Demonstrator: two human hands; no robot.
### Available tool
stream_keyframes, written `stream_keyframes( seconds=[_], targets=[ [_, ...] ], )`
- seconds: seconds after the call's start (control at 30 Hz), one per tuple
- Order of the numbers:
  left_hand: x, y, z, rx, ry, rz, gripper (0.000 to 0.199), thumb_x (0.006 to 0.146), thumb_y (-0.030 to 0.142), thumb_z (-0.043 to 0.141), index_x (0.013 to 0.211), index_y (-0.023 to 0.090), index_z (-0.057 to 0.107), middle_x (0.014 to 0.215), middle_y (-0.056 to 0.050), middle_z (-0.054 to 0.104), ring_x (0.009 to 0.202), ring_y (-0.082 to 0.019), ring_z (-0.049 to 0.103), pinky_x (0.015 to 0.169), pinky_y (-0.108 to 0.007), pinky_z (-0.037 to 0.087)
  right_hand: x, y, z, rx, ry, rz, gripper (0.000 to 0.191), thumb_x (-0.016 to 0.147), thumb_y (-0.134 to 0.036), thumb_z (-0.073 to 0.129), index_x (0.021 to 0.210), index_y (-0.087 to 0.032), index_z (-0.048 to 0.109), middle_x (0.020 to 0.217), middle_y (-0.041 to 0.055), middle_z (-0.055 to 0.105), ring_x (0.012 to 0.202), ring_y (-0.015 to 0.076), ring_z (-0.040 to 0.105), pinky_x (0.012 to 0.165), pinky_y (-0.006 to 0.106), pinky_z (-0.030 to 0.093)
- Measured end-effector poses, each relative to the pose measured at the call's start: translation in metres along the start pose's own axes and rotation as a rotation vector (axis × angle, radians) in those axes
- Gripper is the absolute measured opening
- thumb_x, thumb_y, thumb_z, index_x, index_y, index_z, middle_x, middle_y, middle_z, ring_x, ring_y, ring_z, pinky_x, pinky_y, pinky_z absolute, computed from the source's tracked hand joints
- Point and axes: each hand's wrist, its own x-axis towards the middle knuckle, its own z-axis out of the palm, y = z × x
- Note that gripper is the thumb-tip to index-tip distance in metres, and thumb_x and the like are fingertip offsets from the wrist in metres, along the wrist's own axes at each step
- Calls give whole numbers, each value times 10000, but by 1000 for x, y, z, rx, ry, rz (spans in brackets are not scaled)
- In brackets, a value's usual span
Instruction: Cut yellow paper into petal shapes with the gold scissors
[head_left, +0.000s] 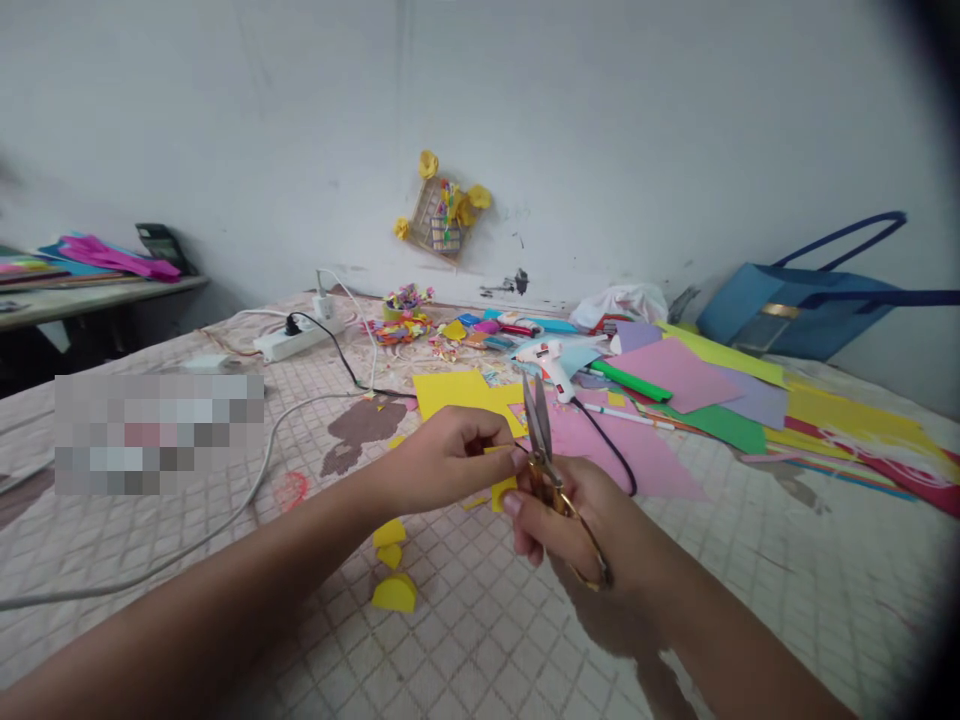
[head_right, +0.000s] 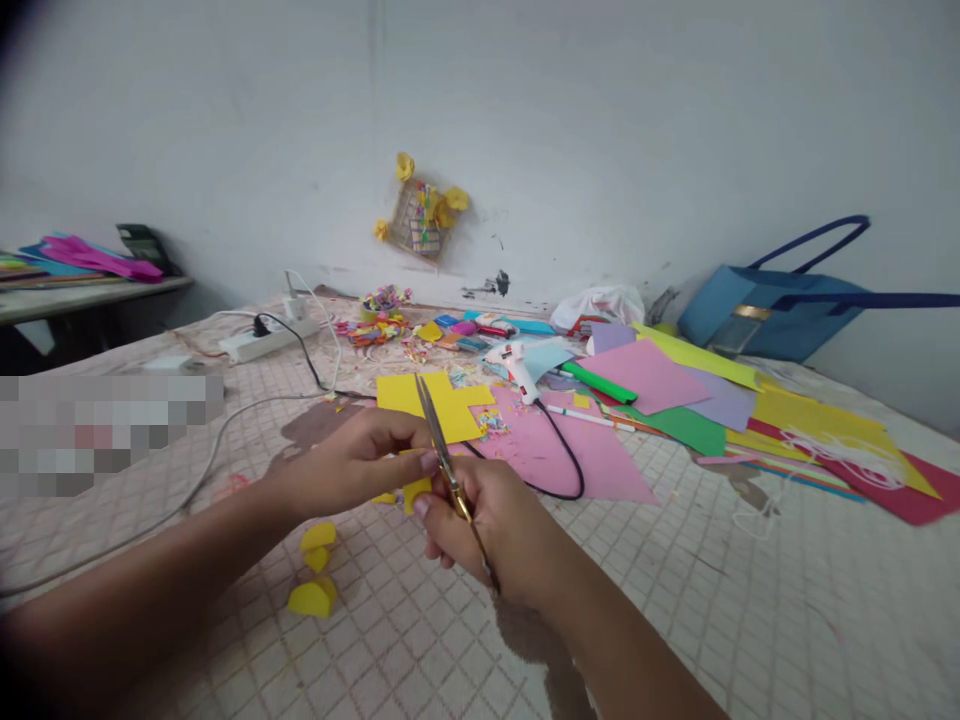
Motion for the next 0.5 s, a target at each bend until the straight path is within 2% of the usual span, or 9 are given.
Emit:
stream_keyframes(
  seconds=[0.1, 0.2, 0.27, 0.3, 0.33, 0.4, 0.5],
  targets=[
    [3, 0, -6, -21, -32, -18, 331, 848, 372, 421, 642, 133, 523, 576, 7, 529, 526, -88, 475, 479, -206, 331, 2, 4, 2, 44, 13, -31, 170, 836, -211, 489, 669, -186, 463, 521, -28, 569, 436, 87, 516, 429, 192, 401],
    [-3, 8, -19, 227, -43, -49, 393, 858, 417, 384, 607, 147, 519, 553, 16, 502, 513, -91, 454, 482, -213, 311, 3, 3, 2, 84, 61, -68, 178, 843, -232, 487, 671, -195, 457, 521, -26, 569, 443, 95, 526, 433, 204, 412],
    [-18, 16, -27, 493, -92, -109, 358, 805, 472, 461, 652, 167, 567, 588, 13, 535, 548, -112, 463, 500, -226, 300, 2, 1, 1, 92, 119, -67, 176, 840, -234, 492, 670, -202, 460, 522, -17, 572, 450, 104, 530, 442, 219, 424],
    [-28, 20, -29, 563, -154, -150, 334, 775, 494, 497, 694, 183, 590, 631, 9, 569, 591, -129, 489, 523, -231, 314, 2, 0, 1, 99, 147, -62, 176, 837, -237, 498, 668, -205, 459, 524, -13, 573, 451, 107, 530, 447, 227, 429],
    [-40, 24, -30, 599, -205, -206, 292, 752, 485, 532, 753, 203, 607, 696, 8, 599, 631, -142, 512, 544, -235, 329, 2, -1, 1, 111, 167, -55, 175, 830, -240, 506, 666, -208, 453, 520, -12, 572, 445, 109, 526, 448, 234, 431],
    [-64, 27, -28, 654, -207, -326, 210, 703, 380, 604, 858, 238, 614, 832, 4, 627, 724, -172, 543, 605, -254, 362, 1, -3, 1, 144, 173, -53, 179, 811, -250, 523, 657, -210, 441, 502, -18, 566, 429, 110, 518, 440, 240, 429],
    [-90, 24, -19, 674, -267, -430, 231, 701, 252, 579, 930, 262, 608, 926, -17, 612, 849, -216, 548, 708, -306, 386, 1, -5, 1, 164, 157, -65, 181, 792, -257, 537, 653, -205, 435, 485, -30, 559, 419, 109, 516, 431, 237, 421]
  ],
)
